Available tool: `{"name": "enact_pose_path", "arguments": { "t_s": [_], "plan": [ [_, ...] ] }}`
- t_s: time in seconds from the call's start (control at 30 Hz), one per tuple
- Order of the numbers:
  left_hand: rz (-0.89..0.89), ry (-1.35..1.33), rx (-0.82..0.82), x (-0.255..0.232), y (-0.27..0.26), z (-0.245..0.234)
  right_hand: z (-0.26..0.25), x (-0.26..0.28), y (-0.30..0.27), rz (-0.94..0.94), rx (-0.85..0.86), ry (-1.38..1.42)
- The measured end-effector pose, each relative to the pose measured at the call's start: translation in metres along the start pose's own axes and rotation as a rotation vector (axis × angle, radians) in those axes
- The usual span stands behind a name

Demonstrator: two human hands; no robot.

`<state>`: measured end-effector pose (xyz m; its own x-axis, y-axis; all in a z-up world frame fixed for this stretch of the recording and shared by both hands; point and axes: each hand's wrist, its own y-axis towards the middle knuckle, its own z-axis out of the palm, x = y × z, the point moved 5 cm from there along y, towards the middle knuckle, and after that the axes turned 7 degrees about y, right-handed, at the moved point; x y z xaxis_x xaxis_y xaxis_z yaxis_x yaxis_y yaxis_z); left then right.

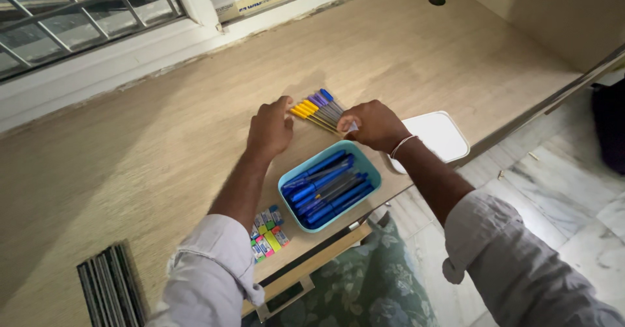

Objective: The person organizes pens and small colorful boxes on a low table. They place pens into a light blue container, close it with a lid, and store the container in a drawer. They then open another drawer and place the lid inside.

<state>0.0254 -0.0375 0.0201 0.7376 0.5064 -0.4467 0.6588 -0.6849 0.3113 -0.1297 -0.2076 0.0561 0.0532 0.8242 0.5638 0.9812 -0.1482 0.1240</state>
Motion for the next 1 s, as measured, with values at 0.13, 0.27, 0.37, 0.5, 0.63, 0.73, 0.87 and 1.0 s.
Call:
{"name": "enact_pose_path", "arguments": {
  "t_s": [0.13, 0.27, 0.37, 0.5, 0.63, 0.73, 0.87, 1.0],
  "plan": [
    [-0.026, 0.051, 0.041, -0.005, -0.002, -0.004, 0.005, -0.003, 0.002, -0.014, 0.001, 0.021],
    [-0.030, 0.058, 0.049, -0.009, -0.005, -0.007, 0.008, -0.002, 0.003, -0.020, -0.014, 0.003],
    [-0.018, 0.016, 0.030, -0.008, -0.005, -0.006, 0.008, 0.000, 0.001, -0.050, -0.039, -0.007],
    [-0.024, -0.023, 0.026, -0.005, -0.003, -0.002, 0.004, 0.007, 0.002, -0.076, -0.055, -0.036],
    [-0.105, -0.147, 0.039, 0.008, -0.005, 0.003, -0.002, 0.015, 0.000, -0.038, -0.054, -0.017],
    [-0.081, -0.189, -0.027, 0.016, -0.004, 0.002, -0.011, 0.022, -0.005, -0.036, -0.096, 0.039],
    [-0.086, -0.215, -0.062, 0.020, -0.008, -0.003, -0.018, 0.036, -0.010, -0.088, -0.120, 0.038],
    [-0.125, -0.220, -0.053, 0.016, -0.014, -0.012, -0.022, 0.046, -0.015, -0.085, -0.149, 0.058]
  ]
}}
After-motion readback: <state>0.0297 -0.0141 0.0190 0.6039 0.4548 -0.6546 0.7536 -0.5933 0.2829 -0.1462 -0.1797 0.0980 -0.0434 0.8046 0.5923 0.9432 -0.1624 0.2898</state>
